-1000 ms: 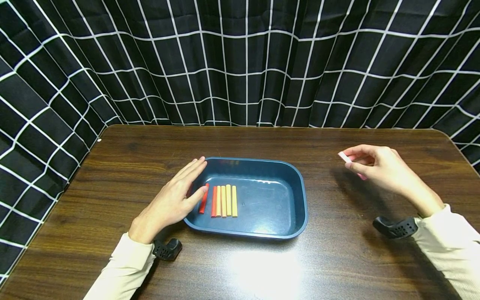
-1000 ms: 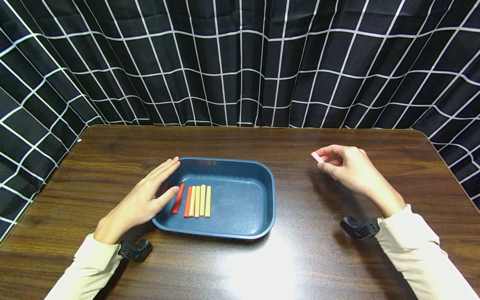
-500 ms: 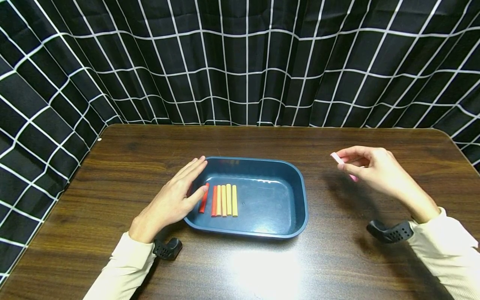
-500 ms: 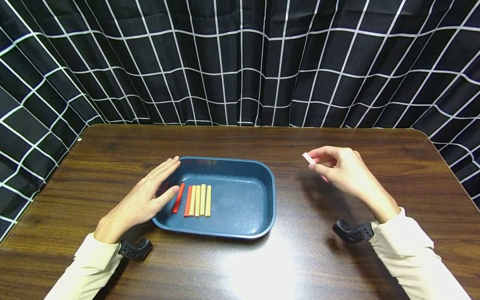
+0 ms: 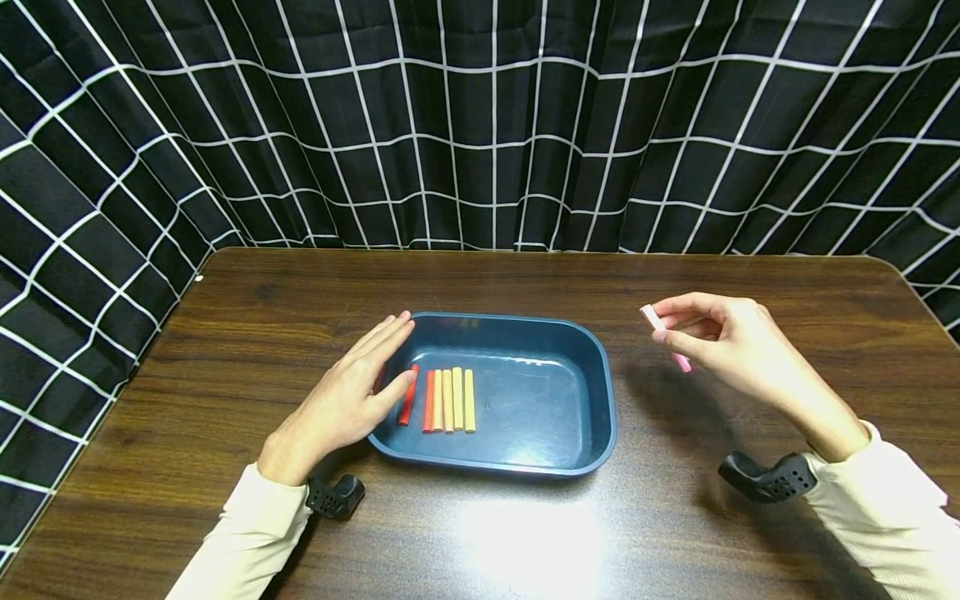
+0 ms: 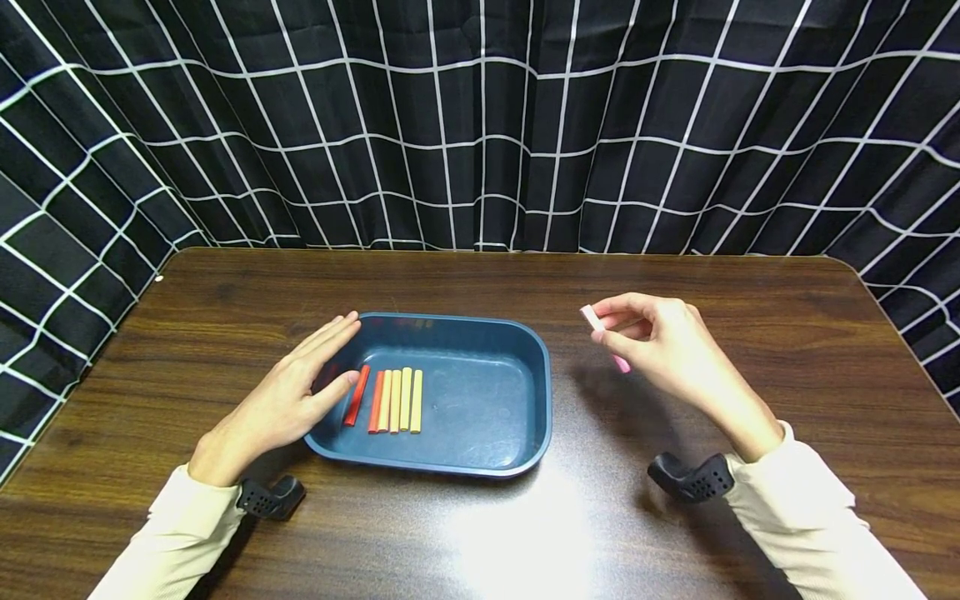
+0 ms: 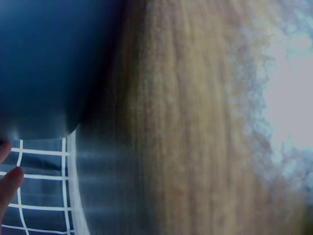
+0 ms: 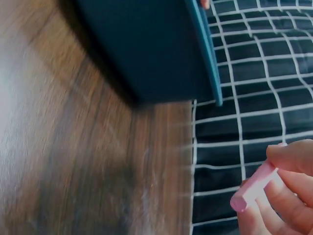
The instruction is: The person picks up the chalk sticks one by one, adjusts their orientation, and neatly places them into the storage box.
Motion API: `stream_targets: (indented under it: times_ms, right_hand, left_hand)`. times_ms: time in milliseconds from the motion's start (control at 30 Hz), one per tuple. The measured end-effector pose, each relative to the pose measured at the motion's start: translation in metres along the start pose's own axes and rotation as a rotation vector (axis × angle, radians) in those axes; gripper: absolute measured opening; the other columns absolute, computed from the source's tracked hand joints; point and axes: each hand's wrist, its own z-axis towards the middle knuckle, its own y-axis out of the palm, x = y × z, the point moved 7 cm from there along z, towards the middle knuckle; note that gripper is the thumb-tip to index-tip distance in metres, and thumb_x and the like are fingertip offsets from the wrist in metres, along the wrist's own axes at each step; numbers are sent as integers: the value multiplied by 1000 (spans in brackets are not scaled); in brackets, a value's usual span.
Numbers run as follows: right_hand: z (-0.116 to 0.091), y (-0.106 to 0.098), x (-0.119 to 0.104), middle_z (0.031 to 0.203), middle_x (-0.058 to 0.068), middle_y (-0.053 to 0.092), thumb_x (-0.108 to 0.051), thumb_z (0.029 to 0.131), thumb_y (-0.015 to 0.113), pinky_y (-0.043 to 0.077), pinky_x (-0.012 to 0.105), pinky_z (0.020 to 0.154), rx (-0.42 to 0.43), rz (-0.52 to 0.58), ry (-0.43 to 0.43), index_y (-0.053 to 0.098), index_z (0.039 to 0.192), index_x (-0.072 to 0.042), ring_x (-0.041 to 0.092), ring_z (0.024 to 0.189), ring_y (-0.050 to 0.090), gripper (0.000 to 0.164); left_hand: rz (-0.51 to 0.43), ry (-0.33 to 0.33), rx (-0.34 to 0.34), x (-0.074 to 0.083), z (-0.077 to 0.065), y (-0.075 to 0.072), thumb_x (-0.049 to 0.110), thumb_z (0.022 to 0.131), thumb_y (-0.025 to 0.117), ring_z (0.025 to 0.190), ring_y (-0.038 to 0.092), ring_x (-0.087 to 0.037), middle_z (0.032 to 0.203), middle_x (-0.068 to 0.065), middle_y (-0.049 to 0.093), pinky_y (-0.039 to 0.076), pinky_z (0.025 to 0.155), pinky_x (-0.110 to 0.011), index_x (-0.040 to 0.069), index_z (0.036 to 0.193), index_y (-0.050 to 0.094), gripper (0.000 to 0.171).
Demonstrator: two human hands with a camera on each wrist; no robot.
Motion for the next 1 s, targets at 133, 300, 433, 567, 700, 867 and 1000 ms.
stream_targets:
  times_ms: [133,300,433,567,700,867,1000]
  right_hand:
    - [0,2,-8,90,16,75,-12,89,73,46,14,57,-10,26,4,69,114,-2,-3,67,66,27]
    - [0,5,-15,90,14,76,-13,89,74,47,15,58,-17,51,9,70,113,-3,-2,68,67,26]
    - [0,8,-21,90,11,76,-13,89,74,47,15,60,-32,81,6,70,114,-5,0,69,68,26]
    - [1,12,-26,93,11,76,-14,89,73,49,15,62,-46,107,19,70,115,-6,-1,72,69,27]
    - [2,18,-28,96,11,76,-14,90,73,54,16,65,-74,151,57,69,117,-5,-2,75,70,29]
    - [1,27,-33,96,13,75,-11,91,71,57,17,67,-106,208,64,68,117,-3,0,74,71,28]
    - [1,33,-39,98,13,75,-13,91,71,55,16,67,-121,200,60,68,118,-3,1,74,70,29]
  left_hand:
    - [0,-5,-5,0,0,0,27,98,61,154,23,-26,163,-5,30,22,124,-50,9,154,36,63]
    - [3,-10,-9,1,0,0,28,98,60,154,23,-26,163,-5,30,22,124,-50,10,154,36,64]
    - [4,-15,-12,1,0,0,29,98,60,154,22,-25,163,-5,30,22,124,-50,10,154,36,64]
    - [3,-13,-10,1,0,-1,29,98,60,154,22,-26,164,-5,29,22,124,-50,10,154,36,64]
    - [3,-3,-3,1,0,-1,27,98,61,153,24,-27,163,-6,30,22,124,-50,9,154,36,64]
    - [7,-2,-6,1,0,-1,27,98,61,153,24,-29,163,-6,30,22,124,-51,9,154,36,64]
    - [6,4,-3,2,1,0,26,98,61,153,25,-29,163,-7,31,23,124,-51,9,154,36,64]
